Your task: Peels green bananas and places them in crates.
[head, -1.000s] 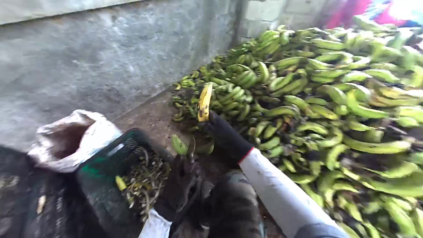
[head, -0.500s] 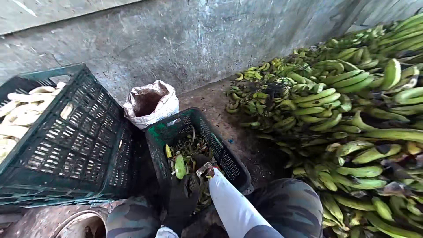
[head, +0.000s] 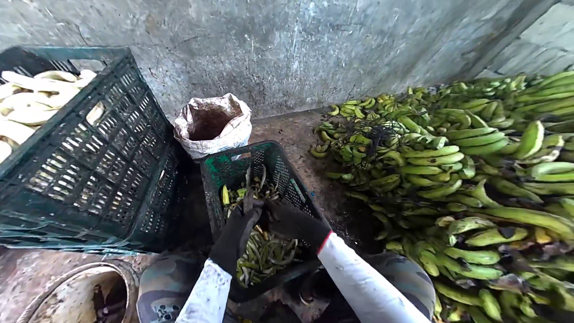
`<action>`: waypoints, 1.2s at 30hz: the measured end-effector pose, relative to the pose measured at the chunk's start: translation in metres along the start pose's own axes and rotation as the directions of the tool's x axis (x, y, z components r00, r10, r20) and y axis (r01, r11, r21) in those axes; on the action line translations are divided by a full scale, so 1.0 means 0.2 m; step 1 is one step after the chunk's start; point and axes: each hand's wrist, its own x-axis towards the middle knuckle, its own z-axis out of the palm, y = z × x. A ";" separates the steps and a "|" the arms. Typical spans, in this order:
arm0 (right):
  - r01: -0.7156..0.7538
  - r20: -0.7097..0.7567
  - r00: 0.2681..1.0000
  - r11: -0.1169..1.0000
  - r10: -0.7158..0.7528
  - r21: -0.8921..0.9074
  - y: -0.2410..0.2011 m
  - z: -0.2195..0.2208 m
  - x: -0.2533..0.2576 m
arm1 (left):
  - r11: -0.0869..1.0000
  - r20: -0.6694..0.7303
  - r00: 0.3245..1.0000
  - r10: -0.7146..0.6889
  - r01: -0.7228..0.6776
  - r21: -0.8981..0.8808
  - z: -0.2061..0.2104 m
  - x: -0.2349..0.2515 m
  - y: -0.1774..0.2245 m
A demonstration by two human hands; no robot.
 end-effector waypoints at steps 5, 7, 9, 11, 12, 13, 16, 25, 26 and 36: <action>-0.101 -0.145 0.984 0.994 0.106 0.044 0.09 0.04 0.05 | 0.991 0.206 0.978 0.031 -0.004 -0.132 0.05 0.00 -0.02; -0.129 -0.156 0.979 0.991 0.133 0.033 0.08 0.02 0.04 | 0.998 0.191 0.982 -0.003 0.014 -0.054 0.07 -0.02 -0.03; -0.150 -0.185 0.972 0.989 0.147 -0.005 0.07 -0.03 0.02 | 0.998 0.124 0.990 -0.060 0.055 0.040 0.07 -0.03 -0.01; -0.176 -0.270 0.948 0.984 0.168 -0.006 0.09 -0.07 0.00 | 0.996 0.058 0.996 -0.066 0.062 0.069 0.05 -0.03 -0.02; -0.182 -0.314 0.933 0.983 0.175 0.008 0.11 -0.10 0.00 | 0.998 0.027 0.999 -0.046 0.045 0.044 0.05 -0.03 -0.04; -0.187 -0.352 0.916 0.981 0.194 0.056 0.13 -0.12 -0.02 | 0.999 0.006 0.999 -0.036 0.036 -0.004 0.05 -0.03 -0.07; -0.097 -0.437 0.869 0.946 0.232 0.309 0.20 -0.19 -0.05 | 0.986 0.053 0.997 -0.058 0.065 -0.152 0.09 -0.05 -0.13; 0.512 -0.704 0.700 0.607 0.116 0.608 0.17 -0.12 -0.06 | 0.944 0.230 0.973 -0.018 0.092 -0.317 0.30 -0.08 -0.15; 0.535 -0.715 0.689 0.581 0.121 0.614 0.15 -0.11 -0.06 | 0.934 0.229 0.973 -0.021 0.101 -0.343 0.31 -0.06 -0.15; 0.639 -0.709 0.687 0.332 0.159 0.694 0.07 -0.12 -0.03 | 0.921 0.326 0.931 -0.166 0.265 -0.286 0.28 -0.08 -0.38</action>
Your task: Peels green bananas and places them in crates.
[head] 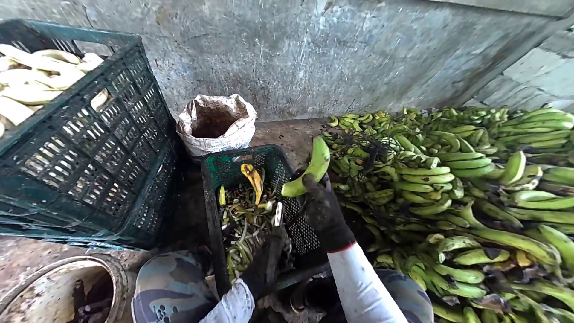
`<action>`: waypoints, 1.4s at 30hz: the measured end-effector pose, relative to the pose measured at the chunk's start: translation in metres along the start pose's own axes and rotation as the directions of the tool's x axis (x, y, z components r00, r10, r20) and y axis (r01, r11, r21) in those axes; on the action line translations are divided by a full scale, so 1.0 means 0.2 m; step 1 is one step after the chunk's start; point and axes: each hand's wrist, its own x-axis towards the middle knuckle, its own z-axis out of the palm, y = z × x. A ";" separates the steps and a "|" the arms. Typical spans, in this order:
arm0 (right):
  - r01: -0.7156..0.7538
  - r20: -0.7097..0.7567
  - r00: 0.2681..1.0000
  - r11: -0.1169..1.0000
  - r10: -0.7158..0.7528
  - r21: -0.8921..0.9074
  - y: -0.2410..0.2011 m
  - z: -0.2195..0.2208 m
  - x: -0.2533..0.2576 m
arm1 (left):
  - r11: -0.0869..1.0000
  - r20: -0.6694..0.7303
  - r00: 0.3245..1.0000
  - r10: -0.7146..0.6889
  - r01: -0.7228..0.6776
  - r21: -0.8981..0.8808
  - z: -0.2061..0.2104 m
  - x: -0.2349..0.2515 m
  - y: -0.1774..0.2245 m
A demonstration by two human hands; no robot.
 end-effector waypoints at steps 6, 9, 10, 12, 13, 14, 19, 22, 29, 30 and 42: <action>-0.163 0.089 0.984 0.984 0.156 0.074 -0.09 -0.11 0.10 | 0.915 -0.075 0.976 0.203 -0.162 0.369 0.03 -0.09 0.27; -0.180 0.088 0.980 0.983 0.178 0.023 -0.04 -0.15 0.10 | 0.662 0.061 0.956 0.287 -0.244 0.709 0.01 -0.14 0.52; -0.190 0.090 0.978 0.981 0.187 0.029 -0.03 -0.15 0.10 | 0.557 0.095 0.951 0.294 -0.252 0.791 0.00 -0.15 0.57; -0.229 0.140 0.967 0.967 0.213 0.114 0.00 -0.15 0.08 | 0.395 0.136 0.945 0.298 -0.252 0.883 0.01 -0.16 0.63; -0.246 0.151 0.963 0.957 0.223 0.151 0.01 -0.15 0.07 | 0.339 0.149 0.945 0.292 -0.248 0.908 0.01 -0.16 0.65; -0.259 0.159 0.960 0.949 0.231 0.180 0.03 -0.15 0.06 | 0.302 0.157 0.947 0.279 -0.241 0.922 0.01 -0.15 0.65; -0.319 0.145 0.946 0.904 0.288 0.286 0.12 -0.04 -0.02 | 0.135 0.077 0.920 0.383 -0.138 0.981 -0.04 -0.05 0.64; -0.288 0.173 0.954 0.905 0.244 0.313 0.19 0.00 -0.08 | 0.077 -0.048 0.790 0.612 0.000 0.997 -0.11 0.04 0.64; -0.276 0.239 0.953 0.861 0.186 0.428 0.18 -0.17 -0.11 | 0.438 -0.156 0.782 0.604 -0.162 0.884 -0.23 0.01 0.76; -0.217 0.185 0.970 0.903 0.157 0.372 0.16 -0.18 -0.09 | 0.465 -0.077 0.841 0.535 -0.217 0.859 -0.19 -0.02 0.74; -0.199 0.241 0.960 0.951 0.141 0.237 0.23 -0.03 -0.16 | 0.056 0.098 0.816 0.570 -0.157 0.986 -0.16 0.02 0.64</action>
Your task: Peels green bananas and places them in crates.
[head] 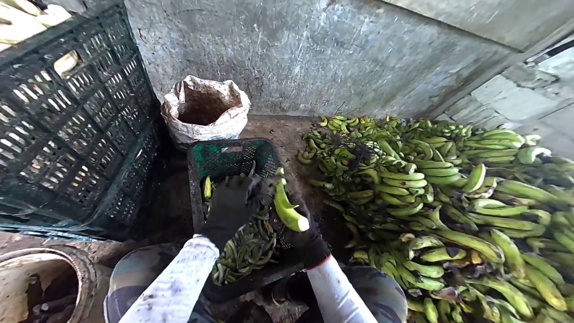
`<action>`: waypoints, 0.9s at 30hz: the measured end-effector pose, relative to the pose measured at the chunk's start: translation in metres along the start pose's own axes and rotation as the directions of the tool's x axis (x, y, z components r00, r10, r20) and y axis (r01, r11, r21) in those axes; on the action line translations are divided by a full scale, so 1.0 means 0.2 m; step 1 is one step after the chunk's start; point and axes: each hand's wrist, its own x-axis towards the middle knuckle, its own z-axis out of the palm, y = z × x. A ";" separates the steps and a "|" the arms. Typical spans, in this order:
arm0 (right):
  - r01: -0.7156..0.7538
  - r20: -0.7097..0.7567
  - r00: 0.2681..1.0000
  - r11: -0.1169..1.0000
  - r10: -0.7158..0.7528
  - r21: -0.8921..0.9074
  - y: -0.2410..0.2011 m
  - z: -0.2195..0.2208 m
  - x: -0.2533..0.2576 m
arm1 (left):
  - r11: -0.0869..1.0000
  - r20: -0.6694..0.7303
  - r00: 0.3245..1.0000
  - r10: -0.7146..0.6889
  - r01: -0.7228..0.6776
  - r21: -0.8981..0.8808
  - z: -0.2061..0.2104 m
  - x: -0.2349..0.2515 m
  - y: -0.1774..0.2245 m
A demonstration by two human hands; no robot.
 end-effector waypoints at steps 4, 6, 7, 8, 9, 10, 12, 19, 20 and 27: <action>-0.074 0.003 0.997 0.995 0.074 0.066 0.01 -0.01 -0.03 | 0.983 -0.256 0.967 0.007 0.041 0.181 0.06 0.03 -0.04; -0.081 0.003 0.997 0.997 0.081 -0.007 -0.03 -0.01 -0.06 | 0.994 -0.278 0.956 -0.090 0.102 0.031 0.05 0.06 -0.05; -0.086 0.009 0.996 0.996 0.086 -0.023 -0.04 0.00 -0.09 | 0.983 -0.266 0.948 -0.173 0.149 -0.107 0.01 0.09 -0.09; -0.081 0.028 0.996 0.996 0.082 -0.041 -0.04 0.00 -0.11 | 0.951 -0.260 0.933 -0.250 0.186 -0.247 -0.06 0.13 -0.13; -0.066 0.046 0.997 0.996 0.069 -0.063 -0.04 -0.02 -0.13 | 0.911 -0.236 0.920 -0.314 0.223 -0.346 -0.13 0.15 -0.15; -0.041 0.024 0.999 0.997 0.043 -0.071 -0.04 -0.04 -0.13 | 0.880 -0.188 0.919 -0.346 0.248 -0.406 -0.19 0.15 -0.15; 0.079 -0.045 0.995 0.983 -0.087 -0.167 -0.03 -0.09 -0.07 | 0.872 -0.125 0.951 -0.282 0.200 -0.446 -0.22 0.10 -0.09; 0.194 -0.192 0.907 0.777 -0.375 -0.599 -0.19 -0.02 0.20 | 0.986 0.132 0.991 -0.030 0.051 -0.157 -0.10 -0.07 0.17; 0.192 -0.200 0.907 0.786 -0.371 -0.588 -0.19 -0.01 0.22 | 0.997 0.121 0.991 -0.050 0.057 -0.054 -0.11 -0.07 0.17; 0.296 -0.303 0.843 0.855 -0.443 -0.427 -0.20 0.00 0.27 | 0.934 0.192 0.967 -0.169 0.220 -0.283 -0.16 -0.12 0.13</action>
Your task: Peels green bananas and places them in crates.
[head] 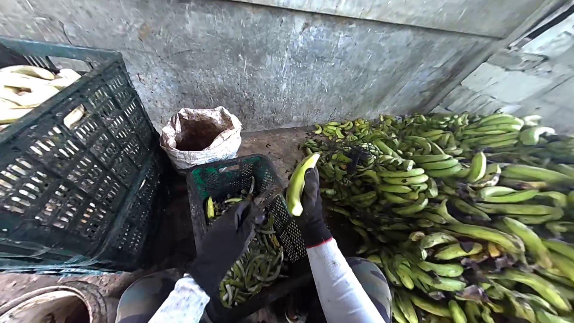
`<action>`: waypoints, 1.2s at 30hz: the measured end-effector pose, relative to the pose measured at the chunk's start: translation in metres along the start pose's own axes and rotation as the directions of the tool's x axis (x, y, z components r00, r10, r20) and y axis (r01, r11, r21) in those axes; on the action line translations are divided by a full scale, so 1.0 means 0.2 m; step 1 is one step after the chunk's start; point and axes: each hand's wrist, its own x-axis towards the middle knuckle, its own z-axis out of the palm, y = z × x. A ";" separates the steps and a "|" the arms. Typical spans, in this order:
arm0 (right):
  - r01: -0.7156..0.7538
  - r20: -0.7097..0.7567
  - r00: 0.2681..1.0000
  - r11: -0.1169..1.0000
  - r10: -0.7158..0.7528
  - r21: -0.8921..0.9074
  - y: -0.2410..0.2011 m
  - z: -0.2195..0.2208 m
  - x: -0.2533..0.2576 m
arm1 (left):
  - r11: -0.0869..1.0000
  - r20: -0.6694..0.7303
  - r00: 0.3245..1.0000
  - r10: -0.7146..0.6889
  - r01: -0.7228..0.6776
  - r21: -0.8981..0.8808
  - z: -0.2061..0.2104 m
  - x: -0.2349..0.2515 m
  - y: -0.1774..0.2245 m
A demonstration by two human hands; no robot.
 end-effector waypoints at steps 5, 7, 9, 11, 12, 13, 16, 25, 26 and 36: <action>0.092 -0.300 0.948 0.994 -0.107 -0.065 -0.07 0.10 0.02 | 0.988 -0.039 0.997 0.065 -0.069 -0.139 0.14 -0.06 0.07; 0.104 -0.293 0.948 0.991 -0.123 -0.080 -0.09 0.11 0.02 | 0.994 -0.056 0.995 0.086 -0.090 -0.064 0.16 -0.04 0.08; 0.063 -0.184 0.980 0.994 -0.078 -0.085 -0.09 0.09 0.01 | 0.994 -0.043 0.993 0.108 -0.108 0.004 0.13 0.00 0.06; -0.073 0.068 0.995 0.997 0.071 0.023 -0.07 0.04 -0.01 | 0.989 -0.043 0.992 0.122 -0.117 0.095 0.09 0.06 0.04; -0.202 0.238 0.957 0.971 0.167 0.127 -0.05 0.03 -0.03 | 0.983 -0.058 0.991 0.118 -0.109 0.145 0.06 0.11 0.03; -0.363 0.415 0.872 0.913 0.261 0.189 -0.04 0.01 -0.05 | 0.978 -0.089 0.990 0.108 -0.089 0.191 0.03 0.15 0.01; -0.533 0.748 0.570 0.846 0.341 0.021 -0.11 0.00 -0.12 | 0.978 -0.229 0.973 0.044 0.005 0.209 -0.06 0.29 -0.10; -0.266 0.264 0.939 0.953 0.222 0.145 -0.03 0.01 0.03 | 0.972 -0.234 0.944 0.233 -0.220 0.079 0.07 0.22 -0.10; -0.238 0.201 0.960 0.946 0.194 0.219 -0.03 0.04 0.06 | 0.961 -0.245 0.931 0.270 -0.246 0.126 0.11 0.19 -0.08; -0.307 0.420 0.857 0.950 0.299 -0.048 -0.08 0.01 -0.02 | 0.947 -0.207 0.947 0.247 -0.190 0.260 0.05 0.24 -0.10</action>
